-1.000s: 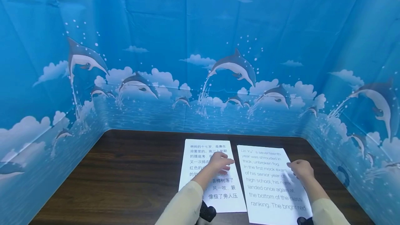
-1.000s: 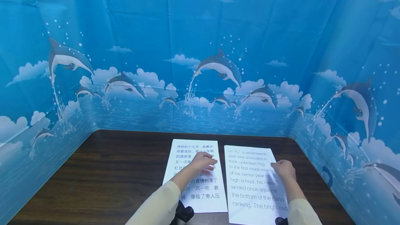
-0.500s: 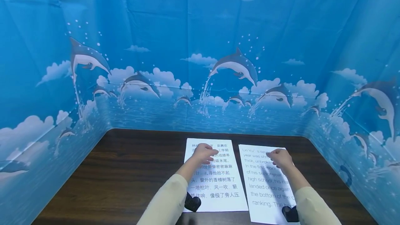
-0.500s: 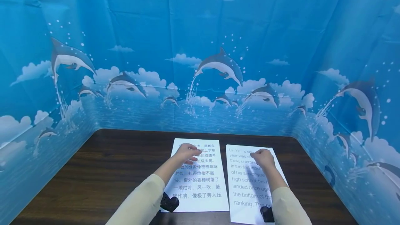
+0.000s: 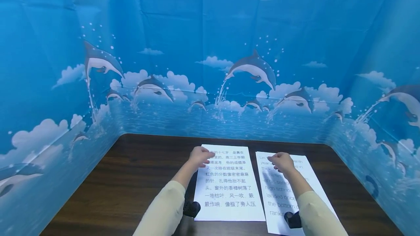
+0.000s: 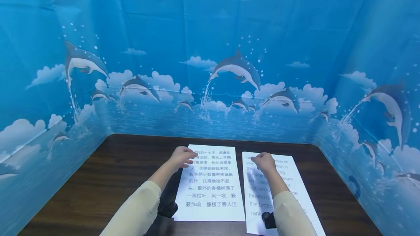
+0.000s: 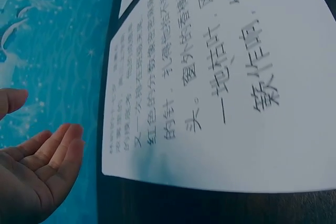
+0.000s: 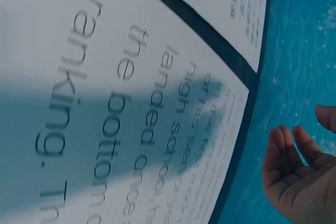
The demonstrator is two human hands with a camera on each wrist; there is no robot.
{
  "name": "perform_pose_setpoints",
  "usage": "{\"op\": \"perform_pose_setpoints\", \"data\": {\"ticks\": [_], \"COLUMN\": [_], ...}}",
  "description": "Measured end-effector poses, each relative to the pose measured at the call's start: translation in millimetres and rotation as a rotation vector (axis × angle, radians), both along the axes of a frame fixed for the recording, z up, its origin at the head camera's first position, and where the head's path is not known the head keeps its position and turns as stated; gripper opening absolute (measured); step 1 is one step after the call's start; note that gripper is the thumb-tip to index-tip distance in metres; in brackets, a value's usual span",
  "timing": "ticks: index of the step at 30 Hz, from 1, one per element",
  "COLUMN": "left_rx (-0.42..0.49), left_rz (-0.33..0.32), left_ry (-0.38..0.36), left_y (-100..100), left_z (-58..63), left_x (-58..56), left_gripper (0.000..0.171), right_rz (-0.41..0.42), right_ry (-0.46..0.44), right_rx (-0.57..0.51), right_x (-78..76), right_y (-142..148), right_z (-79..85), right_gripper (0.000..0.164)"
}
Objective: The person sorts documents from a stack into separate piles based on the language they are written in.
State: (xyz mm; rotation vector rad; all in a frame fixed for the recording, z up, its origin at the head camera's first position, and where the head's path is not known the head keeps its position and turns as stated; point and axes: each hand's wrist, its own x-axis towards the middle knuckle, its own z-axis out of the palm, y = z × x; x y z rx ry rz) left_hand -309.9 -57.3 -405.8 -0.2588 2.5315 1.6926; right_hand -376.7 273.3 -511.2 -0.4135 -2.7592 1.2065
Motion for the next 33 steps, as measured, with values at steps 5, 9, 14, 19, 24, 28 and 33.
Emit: {"op": "perform_pose_setpoints", "data": {"ticks": [5,9,14,19,24,28,33], "left_rx": [-0.041,-0.076,-0.114,-0.137,-0.139,-0.139,-0.131], "left_rz": [0.083,0.124,0.151,0.166,0.154,0.156,0.185], "left_ry": [-0.021,-0.03,-0.029,-0.055,-0.046,-0.035,-0.036], "left_y": [-11.8,-18.9,-27.5,-33.0,-35.9,-36.3,-35.0], "left_z": [-14.1,-22.4,-31.8,-32.8,-38.8,-42.9,-58.2], "left_x": [-4.2,-3.4,-0.1,10.4,16.4,17.0,7.8], "left_gripper": [0.04,0.032,0.025,0.021,0.018,0.017,0.016], "right_rz": [0.026,0.038,0.037,0.048,0.041,0.048,0.043], "right_ry": [-0.046,-0.083,-0.114,-0.144,-0.185,-0.191,-0.2], "right_rx": [-0.03,-0.059,-0.083,-0.111,-0.156,-0.196,-0.211], "right_x": [5.2,9.5,16.8,42.9,72.8,84.7,85.3], "right_y": [-21.5,-33.8,-44.6,-59.4,-77.2,-83.8,-86.0], "right_z": [2.2,0.2,-3.3,21.4,55.4,65.5,63.4], "right_gripper": [0.038,0.038,0.039,0.036,0.026,0.024,0.025]}}
